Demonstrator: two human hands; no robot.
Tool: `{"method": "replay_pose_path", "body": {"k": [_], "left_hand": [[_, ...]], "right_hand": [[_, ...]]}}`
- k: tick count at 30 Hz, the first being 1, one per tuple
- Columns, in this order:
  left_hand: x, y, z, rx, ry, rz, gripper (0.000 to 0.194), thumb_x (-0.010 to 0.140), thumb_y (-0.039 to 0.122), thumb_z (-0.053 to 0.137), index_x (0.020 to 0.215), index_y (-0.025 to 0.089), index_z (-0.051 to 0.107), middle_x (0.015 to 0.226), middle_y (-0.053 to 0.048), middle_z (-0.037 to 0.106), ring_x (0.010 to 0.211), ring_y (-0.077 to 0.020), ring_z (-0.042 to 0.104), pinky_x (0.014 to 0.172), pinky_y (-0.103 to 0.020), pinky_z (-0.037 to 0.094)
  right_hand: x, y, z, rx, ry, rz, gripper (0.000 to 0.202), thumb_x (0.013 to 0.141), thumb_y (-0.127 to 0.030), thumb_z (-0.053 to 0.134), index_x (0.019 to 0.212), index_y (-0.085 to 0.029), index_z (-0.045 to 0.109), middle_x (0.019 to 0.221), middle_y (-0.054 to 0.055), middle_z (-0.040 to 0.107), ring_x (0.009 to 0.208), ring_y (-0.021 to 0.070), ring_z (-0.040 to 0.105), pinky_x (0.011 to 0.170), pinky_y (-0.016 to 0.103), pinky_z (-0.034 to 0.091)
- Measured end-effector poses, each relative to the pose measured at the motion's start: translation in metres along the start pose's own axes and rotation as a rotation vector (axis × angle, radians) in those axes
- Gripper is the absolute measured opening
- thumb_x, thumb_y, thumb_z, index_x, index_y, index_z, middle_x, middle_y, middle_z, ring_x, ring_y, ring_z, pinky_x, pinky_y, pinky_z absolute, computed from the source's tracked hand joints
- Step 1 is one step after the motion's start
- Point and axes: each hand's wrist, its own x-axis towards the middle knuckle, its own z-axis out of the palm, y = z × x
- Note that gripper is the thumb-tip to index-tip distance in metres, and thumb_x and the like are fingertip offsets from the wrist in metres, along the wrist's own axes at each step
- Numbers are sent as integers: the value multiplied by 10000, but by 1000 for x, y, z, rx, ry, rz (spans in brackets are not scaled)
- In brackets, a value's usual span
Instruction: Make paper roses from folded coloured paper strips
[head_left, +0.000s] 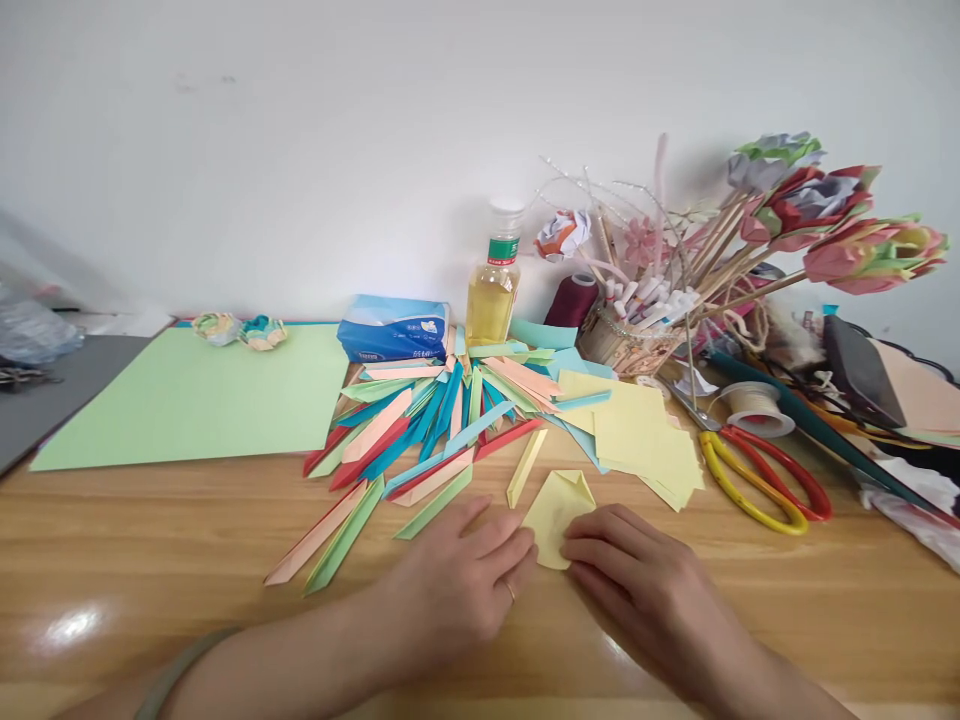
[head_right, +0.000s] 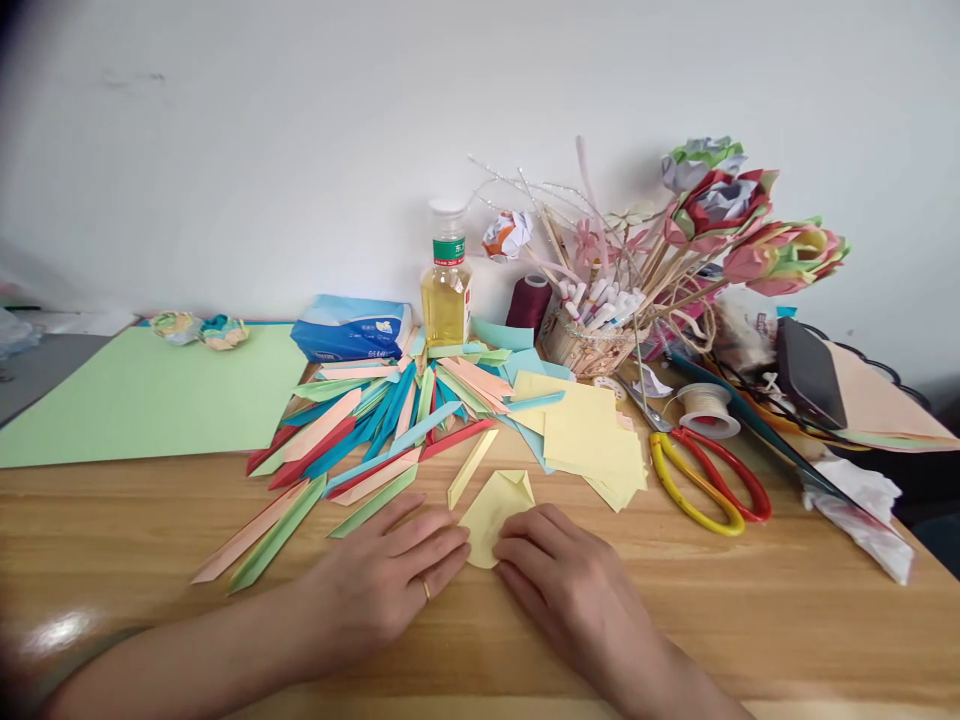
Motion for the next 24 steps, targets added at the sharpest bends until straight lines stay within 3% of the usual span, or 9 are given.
{"method": "replay_pose_path", "body": {"k": [8,15,24], "left_hand": [[1,12,-1,78,125,-15,164,846,141,503,947,94,623,1007,-102,644,966,-198,549,875,-381,428],[3,13,1,6,130,1,131,835,102,497,812,99,626,877,-84,647,889,-186,569,832,-366,455],[5,12,-2,7,90,-6,252,870,103,398,1025,49,589,851,-92,627,864,-184,563,794,-339,464]], "right_hand": [[3,-1,1,133,-62,169,142,866,-149,467,835,-210,591,877,43,585,818,160,562,687,282,473],[10,-8,8,100,-6,249,157,832,-107,453,716,-184,525,787,42,551,746,172,529,639,307,445],[11,-9,13,75,-2,271,155,796,-79,440,687,-185,469,753,36,520,722,177,495,613,306,411]]}}
